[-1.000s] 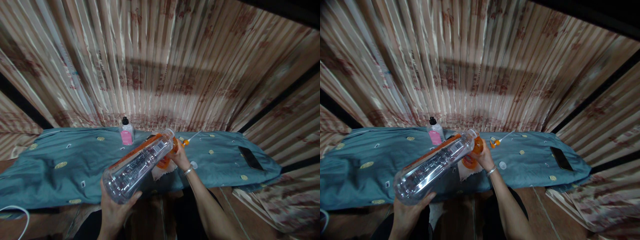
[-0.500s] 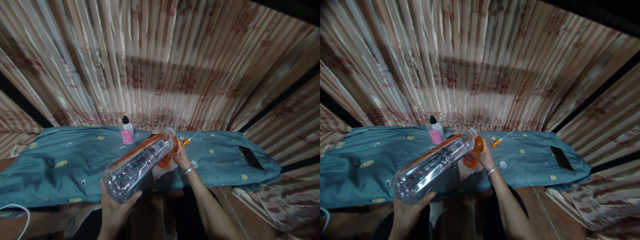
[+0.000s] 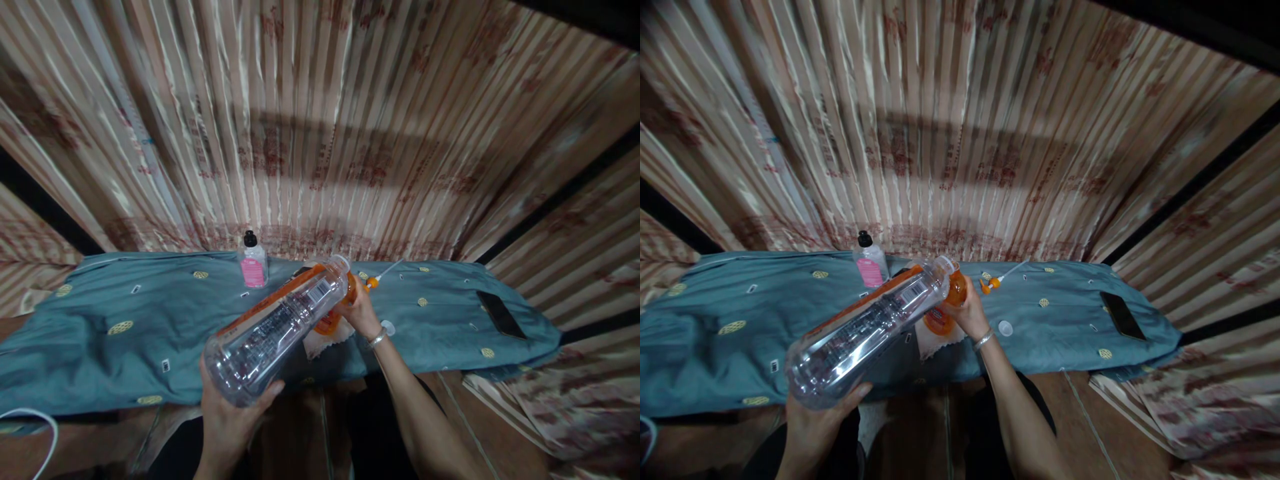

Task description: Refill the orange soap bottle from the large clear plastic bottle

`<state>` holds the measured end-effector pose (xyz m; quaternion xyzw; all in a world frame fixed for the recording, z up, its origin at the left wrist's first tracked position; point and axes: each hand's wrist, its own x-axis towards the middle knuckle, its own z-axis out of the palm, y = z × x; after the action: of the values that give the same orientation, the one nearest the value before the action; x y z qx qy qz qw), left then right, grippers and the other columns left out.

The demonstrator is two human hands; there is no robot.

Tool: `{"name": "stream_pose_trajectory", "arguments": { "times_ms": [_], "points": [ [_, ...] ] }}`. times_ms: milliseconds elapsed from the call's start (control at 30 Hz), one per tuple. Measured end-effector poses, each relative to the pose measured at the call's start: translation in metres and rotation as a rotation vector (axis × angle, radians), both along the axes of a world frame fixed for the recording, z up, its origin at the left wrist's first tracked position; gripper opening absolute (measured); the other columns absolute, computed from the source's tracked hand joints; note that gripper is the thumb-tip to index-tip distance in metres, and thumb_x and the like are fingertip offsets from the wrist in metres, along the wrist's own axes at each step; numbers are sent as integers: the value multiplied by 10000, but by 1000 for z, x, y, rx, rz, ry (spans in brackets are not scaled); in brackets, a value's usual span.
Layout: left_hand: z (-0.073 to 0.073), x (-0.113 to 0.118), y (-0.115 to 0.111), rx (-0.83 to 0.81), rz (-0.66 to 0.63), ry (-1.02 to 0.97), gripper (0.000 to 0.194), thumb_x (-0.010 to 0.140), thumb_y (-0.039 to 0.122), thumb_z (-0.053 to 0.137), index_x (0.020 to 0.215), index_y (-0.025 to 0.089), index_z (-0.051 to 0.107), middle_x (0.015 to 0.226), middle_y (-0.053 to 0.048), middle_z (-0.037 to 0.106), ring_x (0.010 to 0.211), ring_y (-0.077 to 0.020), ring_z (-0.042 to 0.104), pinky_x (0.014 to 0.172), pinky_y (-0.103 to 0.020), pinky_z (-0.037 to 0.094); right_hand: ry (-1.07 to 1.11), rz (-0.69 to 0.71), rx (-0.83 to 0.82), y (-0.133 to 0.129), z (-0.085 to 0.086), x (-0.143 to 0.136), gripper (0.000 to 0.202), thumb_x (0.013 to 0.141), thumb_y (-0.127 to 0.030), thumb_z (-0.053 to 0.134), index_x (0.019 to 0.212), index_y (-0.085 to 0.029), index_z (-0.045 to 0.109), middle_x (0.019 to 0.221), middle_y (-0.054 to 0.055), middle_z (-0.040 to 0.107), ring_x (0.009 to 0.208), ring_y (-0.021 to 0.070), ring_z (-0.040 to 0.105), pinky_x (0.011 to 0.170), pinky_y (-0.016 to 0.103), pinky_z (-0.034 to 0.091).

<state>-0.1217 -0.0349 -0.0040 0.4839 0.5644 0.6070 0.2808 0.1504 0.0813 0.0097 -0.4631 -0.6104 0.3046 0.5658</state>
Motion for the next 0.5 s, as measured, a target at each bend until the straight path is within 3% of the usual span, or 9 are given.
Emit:
{"name": "stream_pose_trajectory", "arguments": {
  "times_ms": [333,500],
  "points": [
    [-5,-2,-1,-44,-6,-21,1081,473,435,982,1387,189,460,1216,-118,675,1061,-326,723,925,-469,616,29,11,-31,-1,2,-1,623,664,-401,887,1165,-244,552,1088,46,725,990,225,718,914,369,596],
    [0,2,-1,-20,-31,-58,1058,479,412,983,1373,213,455,1219,-113,675,1066,-328,724,925,-478,619,22,19,-48,-2,3,-1,640,659,-429,884,1174,-244,552,1095,52,712,1011,235,706,913,371,589]
  ]
}}
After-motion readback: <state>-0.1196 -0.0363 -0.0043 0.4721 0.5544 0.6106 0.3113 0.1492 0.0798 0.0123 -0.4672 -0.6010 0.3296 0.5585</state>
